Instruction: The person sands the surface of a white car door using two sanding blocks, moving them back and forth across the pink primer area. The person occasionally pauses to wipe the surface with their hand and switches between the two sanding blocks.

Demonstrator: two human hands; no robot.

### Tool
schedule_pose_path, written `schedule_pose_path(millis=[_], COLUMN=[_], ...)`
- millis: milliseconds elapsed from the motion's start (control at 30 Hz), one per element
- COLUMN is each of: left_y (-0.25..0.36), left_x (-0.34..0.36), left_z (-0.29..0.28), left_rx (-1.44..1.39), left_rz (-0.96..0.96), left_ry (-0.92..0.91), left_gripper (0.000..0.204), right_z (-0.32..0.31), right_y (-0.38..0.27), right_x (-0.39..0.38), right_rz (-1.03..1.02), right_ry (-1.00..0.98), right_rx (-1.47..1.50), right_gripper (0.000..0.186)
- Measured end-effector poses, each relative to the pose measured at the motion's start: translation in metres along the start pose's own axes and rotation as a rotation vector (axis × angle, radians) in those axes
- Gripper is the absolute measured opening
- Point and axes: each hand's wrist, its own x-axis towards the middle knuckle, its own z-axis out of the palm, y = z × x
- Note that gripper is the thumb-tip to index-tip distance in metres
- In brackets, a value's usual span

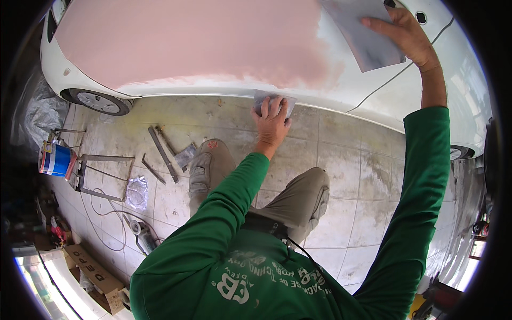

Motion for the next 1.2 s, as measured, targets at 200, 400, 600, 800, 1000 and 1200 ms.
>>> schedule_pose_path(millis=[200,400,600,800,1000,1200], left_y=[-0.019,-0.001,-0.016,-0.039,-0.023,-0.017], left_x=[-0.012,0.058,0.008,0.016,0.04,0.014], left_z=[-0.035,-0.081,-0.034,-0.064,-0.049,0.003], left_rx=[-0.125,-0.183,-0.053,-0.103,-0.17,-0.097], left_rz=[-0.093,-0.039,-0.115,-0.132,-0.152,-0.096], left_ry=[-0.009,0.327,-0.058,0.118,0.292,0.249], left_gripper=[0.061,0.062,0.062,0.063,0.069,0.071], right_z=[-0.005,-0.008,-0.002,-0.003,-0.004,-0.004], right_y=[0.017,0.008,0.003,0.003,-0.001,-0.009], right_x=[0.008,0.003,0.009,0.006,0.006,0.004], right_rz=[0.016,0.016,0.017,0.046,0.049,0.07], right_ry=[-0.03,-0.024,-0.031,-0.013,-0.036,-0.046], right_rx=[-0.093,-0.1,-0.079,-0.012,-0.043,-0.011], right_gripper=[0.039,0.038,0.037,0.035,0.037,0.035])
